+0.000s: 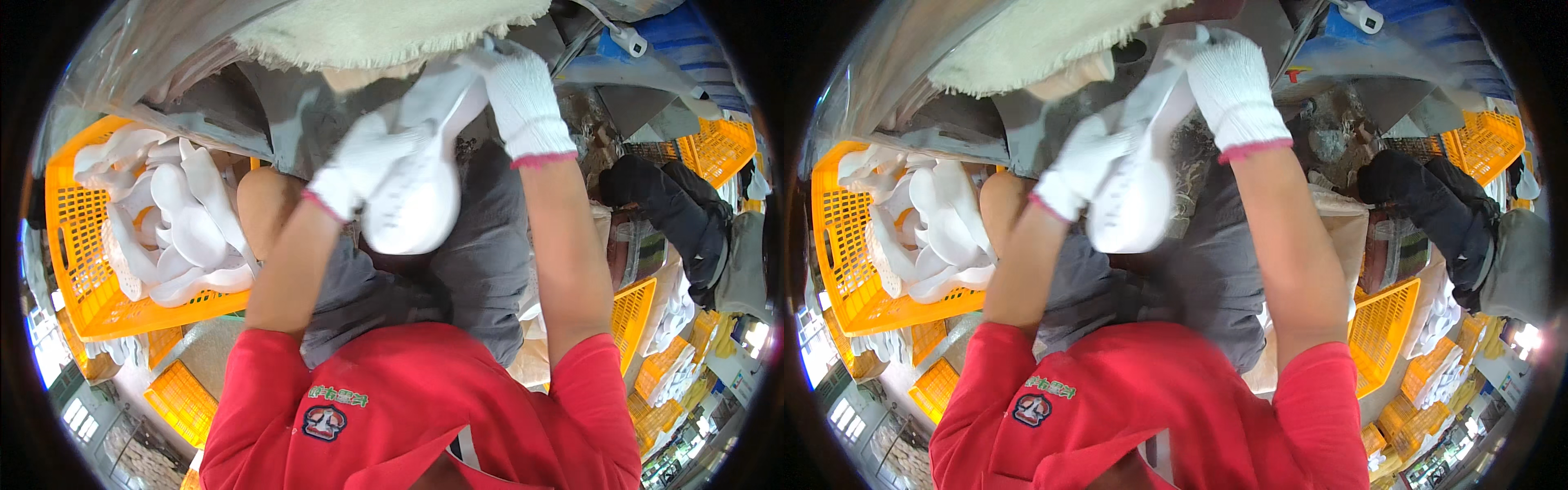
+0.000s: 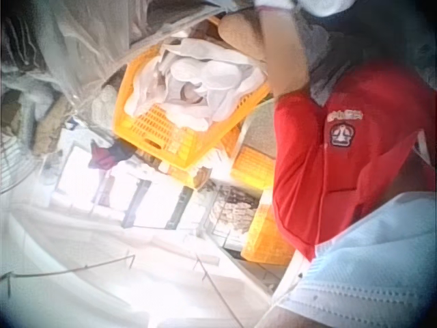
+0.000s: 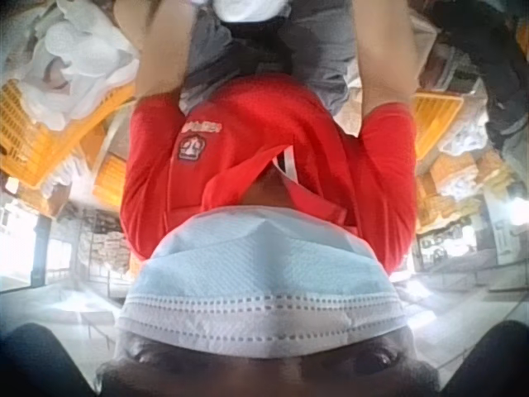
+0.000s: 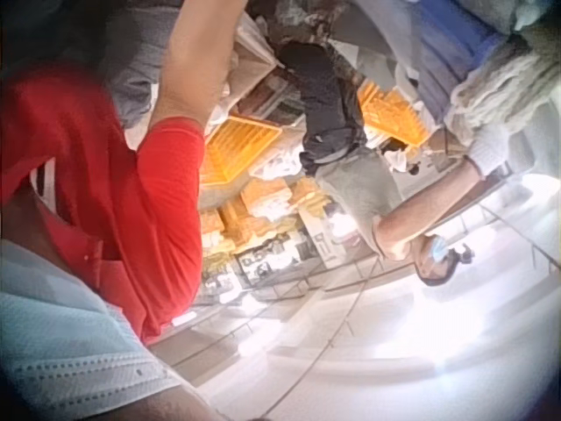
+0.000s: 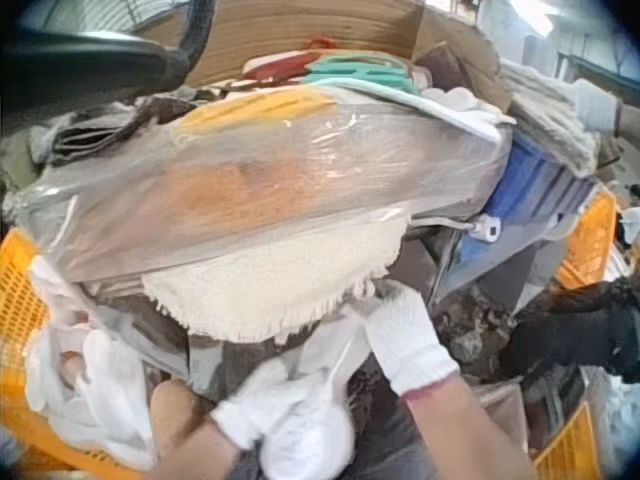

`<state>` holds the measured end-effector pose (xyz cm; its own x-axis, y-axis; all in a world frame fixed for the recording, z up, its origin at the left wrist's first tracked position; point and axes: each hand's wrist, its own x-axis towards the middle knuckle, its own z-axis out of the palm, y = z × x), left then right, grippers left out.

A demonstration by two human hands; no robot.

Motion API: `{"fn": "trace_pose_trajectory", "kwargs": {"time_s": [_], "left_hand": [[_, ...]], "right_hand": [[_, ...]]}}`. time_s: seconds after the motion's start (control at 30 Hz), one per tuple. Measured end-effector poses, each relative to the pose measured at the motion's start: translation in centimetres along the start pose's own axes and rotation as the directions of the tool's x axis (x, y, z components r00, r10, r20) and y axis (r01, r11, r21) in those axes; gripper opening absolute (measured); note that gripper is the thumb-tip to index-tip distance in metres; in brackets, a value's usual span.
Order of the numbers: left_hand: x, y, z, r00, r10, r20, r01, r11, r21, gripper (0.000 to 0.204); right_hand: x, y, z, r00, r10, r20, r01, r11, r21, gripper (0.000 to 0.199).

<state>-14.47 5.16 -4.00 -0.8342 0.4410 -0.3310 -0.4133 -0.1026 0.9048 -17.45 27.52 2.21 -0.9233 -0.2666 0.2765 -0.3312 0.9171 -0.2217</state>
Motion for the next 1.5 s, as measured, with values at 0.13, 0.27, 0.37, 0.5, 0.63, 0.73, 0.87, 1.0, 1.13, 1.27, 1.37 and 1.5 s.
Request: {"fn": "trace_pose_trajectory", "kwargs": {"time_s": [0.13, 0.27, 0.37, 0.5, 0.63, 0.73, 0.87, 1.0, 1.13, 1.27, 1.37, 1.5], "left_hand": [[2.8, -1.1, 7.1, 0.972, 0.117, -0.205, -0.222, 0.750, -0.624, 0.032], [8.2, -1.1, 11.0, 0.931, -0.152, -0.332, -0.093, 0.780, -0.619, 0.026], [13.2, -1.2, 9.4, 0.941, 0.124, -0.314, -0.258, 0.864, -0.433, 0.027], [12.4, -1.6, 2.3, 0.978, -0.090, -0.191, 0.021, 0.942, -0.335, 0.052], [5.1, 0.7, -3.2, 0.987, 0.120, -0.109, -0.014, 0.733, 0.680, 0.067], [2.1, 0.8, -0.7, 0.989, 0.135, 0.057, -0.145, 0.862, 0.486, 0.060], [5.0, -0.6, 5.5, 0.965, 0.197, -0.176, -0.099, 0.887, 0.450, 0.051], [8.8, -0.5, 6.5, 0.974, 0.126, -0.190, -0.199, 0.877, -0.438, 0.048], [5.4, -1.3, 4.7, 0.970, 0.053, 0.236, 0.087, 0.835, -0.544, 0.044], [0.8, -2.3, 2.6, 0.972, 0.187, 0.144, 0.035, 0.488, -0.872, 0.066], [3.5, -2.3, 0.1, 0.974, 0.226, -0.020, -0.127, 0.468, -0.875, 0.051], [8.7, -3.3, -2.8, 0.972, 0.132, -0.194, -0.231, 0.673, -0.703, 0.047]], "right_hand": [[-5.1, -4.7, -5.4, 0.904, 0.370, 0.214, -0.427, 0.757, 0.495, 0.064], [-7.7, -4.9, -6.1, 0.753, 0.658, 0.018, -0.479, 0.529, 0.701, 0.092], [-6.1, -4.2, -4.8, 0.779, 0.582, -0.232, -0.391, 0.741, 0.546, 0.086], [-2.9, -1.3, -1.9, 0.793, 0.577, -0.194, -0.449, 0.770, 0.453, 0.071], [0.0, 1.4, -0.6, 0.995, 0.010, -0.102, -0.029, 0.982, -0.187, 0.024], [1.0, 2.5, 0.0, 0.999, 0.031, 0.044, -0.015, 0.949, -0.315, 0.021], [-1.4, -1.7, -3.5, 0.877, 0.462, 0.129, -0.440, 0.668, 0.600, 0.058], [-8.1, -5.1, -6.4, 0.989, -0.068, 0.135, 0.083, 0.990, -0.111, 0.070], [-9.4, -4.5, -4.3, 0.974, -0.117, 0.192, 0.140, 0.984, -0.111, 0.051], [-11.9, -10.0, -1.9, 0.962, -0.271, 0.009, 0.269, 0.959, 0.089, 0.055], [-9.1, -11.5, 0.5, 0.992, -0.108, -0.071, 0.110, 0.993, 0.031, 0.051], [-4.0, -10.0, 2.3, 0.988, -0.143, -0.054, 0.143, 0.990, -0.011, 0.046]]}}
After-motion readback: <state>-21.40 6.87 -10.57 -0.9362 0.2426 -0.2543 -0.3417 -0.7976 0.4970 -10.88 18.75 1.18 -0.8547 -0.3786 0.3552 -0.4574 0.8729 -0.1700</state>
